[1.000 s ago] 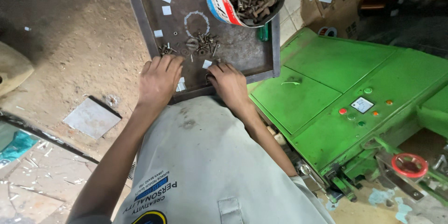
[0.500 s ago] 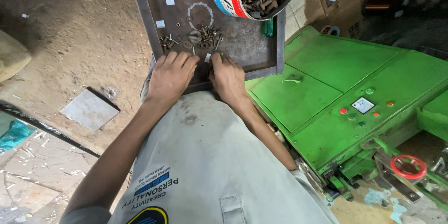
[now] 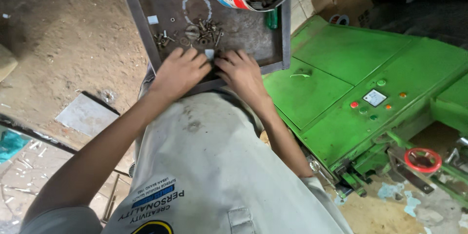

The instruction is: The person sorts a mixed pile of metal fasteners in a metal tray by hand, picking out specific pieces and placing them into a bucket. The person repeatedly scoops and transfers fasteners between the tray and the bucket.

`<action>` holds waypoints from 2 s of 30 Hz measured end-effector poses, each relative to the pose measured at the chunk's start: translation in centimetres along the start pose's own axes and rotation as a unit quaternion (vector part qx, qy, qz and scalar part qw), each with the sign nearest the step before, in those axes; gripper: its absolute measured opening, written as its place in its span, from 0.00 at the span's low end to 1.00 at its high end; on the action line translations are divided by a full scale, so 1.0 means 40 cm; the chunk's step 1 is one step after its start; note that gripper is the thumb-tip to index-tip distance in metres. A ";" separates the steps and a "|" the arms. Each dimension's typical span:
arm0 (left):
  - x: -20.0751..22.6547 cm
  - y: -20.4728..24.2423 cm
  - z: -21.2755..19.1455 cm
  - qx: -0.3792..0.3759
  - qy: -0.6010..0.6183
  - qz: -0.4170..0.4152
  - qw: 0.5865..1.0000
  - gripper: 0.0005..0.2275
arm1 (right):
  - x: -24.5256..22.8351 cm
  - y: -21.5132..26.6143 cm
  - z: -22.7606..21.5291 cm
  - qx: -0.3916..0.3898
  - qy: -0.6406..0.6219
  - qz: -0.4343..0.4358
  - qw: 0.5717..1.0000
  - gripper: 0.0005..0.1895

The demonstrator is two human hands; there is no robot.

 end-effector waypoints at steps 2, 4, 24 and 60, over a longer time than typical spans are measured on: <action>-0.024 0.001 -0.005 0.013 -0.001 -0.013 1.000 0.06 | -0.003 -0.015 0.015 -0.002 0.038 -0.018 0.999 0.16; -0.047 -0.002 -0.012 0.031 -0.027 -0.031 0.999 0.08 | 0.009 -0.032 0.029 0.007 0.011 0.004 1.000 0.14; -0.160 0.155 -0.143 0.184 0.079 -0.321 0.926 0.08 | -0.013 -0.200 0.138 0.024 -0.012 -0.075 0.997 0.43; -0.113 0.202 -0.130 0.202 0.160 -0.345 0.902 0.04 | -0.100 -0.286 -0.081 0.295 -0.027 -0.072 0.952 0.12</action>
Point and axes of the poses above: each hand's wrist, its own y-axis away from the middle knuckle, its own z-axis out of the palm, x = y × z, the point moved 4 cm from there along -y, towards the middle knuckle, and after that the axes turned 7 degrees about y, right-handed, at the moved point
